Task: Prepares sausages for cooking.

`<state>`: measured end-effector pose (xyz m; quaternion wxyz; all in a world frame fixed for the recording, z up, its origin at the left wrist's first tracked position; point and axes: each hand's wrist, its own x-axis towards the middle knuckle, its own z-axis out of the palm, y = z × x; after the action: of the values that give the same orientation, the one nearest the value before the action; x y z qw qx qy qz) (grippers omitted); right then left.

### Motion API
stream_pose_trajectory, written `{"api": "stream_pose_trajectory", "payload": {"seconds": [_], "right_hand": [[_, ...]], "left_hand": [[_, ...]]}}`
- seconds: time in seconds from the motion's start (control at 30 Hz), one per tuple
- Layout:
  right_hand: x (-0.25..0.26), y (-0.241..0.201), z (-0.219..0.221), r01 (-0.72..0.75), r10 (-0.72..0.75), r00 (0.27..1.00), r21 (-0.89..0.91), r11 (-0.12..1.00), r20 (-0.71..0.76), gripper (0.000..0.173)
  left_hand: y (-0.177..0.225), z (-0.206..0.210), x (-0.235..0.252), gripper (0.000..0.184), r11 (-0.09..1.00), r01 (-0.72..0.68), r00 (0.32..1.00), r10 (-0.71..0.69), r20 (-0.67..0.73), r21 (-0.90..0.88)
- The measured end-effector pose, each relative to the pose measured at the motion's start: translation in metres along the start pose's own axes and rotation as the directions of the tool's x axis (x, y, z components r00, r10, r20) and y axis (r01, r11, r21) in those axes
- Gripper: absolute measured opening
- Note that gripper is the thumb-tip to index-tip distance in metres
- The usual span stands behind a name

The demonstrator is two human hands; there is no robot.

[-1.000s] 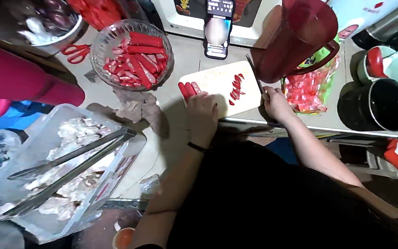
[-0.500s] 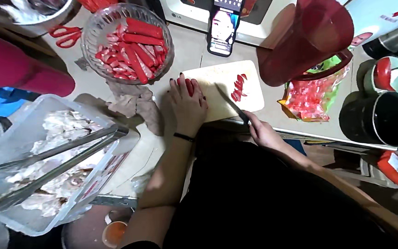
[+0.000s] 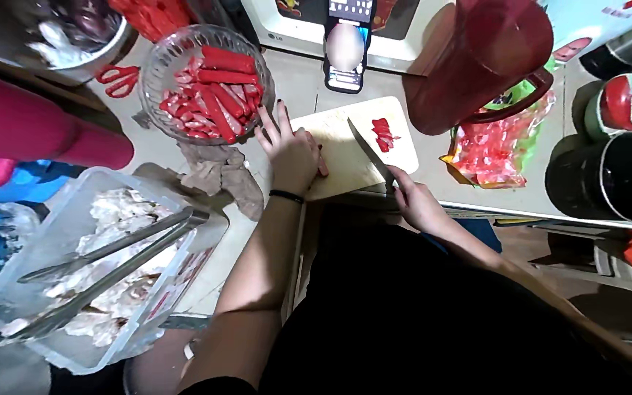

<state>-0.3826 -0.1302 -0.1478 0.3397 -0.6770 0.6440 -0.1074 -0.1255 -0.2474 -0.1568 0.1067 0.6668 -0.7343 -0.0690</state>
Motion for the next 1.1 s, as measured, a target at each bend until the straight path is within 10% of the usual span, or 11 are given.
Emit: {"api": "stream_pose_trajectory", "payload": {"seconds": [0.27, 0.5, 0.87, 1.1], "right_hand": [[-0.007, -0.003, -0.006, -0.075, 0.074, 0.997, 0.075, 0.994, 0.007, 0.046], [-0.004, -0.019, -0.011, -0.259, 0.253, 0.963, 0.062, 0.964, 0.088, 0.03], [0.012, -0.053, -0.011, -0.221, 0.228, 0.974, -0.258, 0.941, -0.001, 0.031], [0.021, -0.056, -0.008, -0.248, 0.266, 0.963, -0.25, 0.936, 0.04, 0.033]], "left_hand": [[0.033, -0.039, -0.006, 0.02, 0.981, -0.074, 0.986, 0.098, 0.131, -0.181], [0.053, -0.014, -0.029, 0.016, 0.767, -0.507, 0.856, 0.396, -0.332, -0.394], [0.047, 0.028, -0.062, 0.065, 0.914, -0.349, 0.929, 0.367, 0.055, -0.206], [0.048, 0.031, -0.037, 0.06, 0.881, -0.453, 0.87, 0.471, 0.145, -0.138]]}}
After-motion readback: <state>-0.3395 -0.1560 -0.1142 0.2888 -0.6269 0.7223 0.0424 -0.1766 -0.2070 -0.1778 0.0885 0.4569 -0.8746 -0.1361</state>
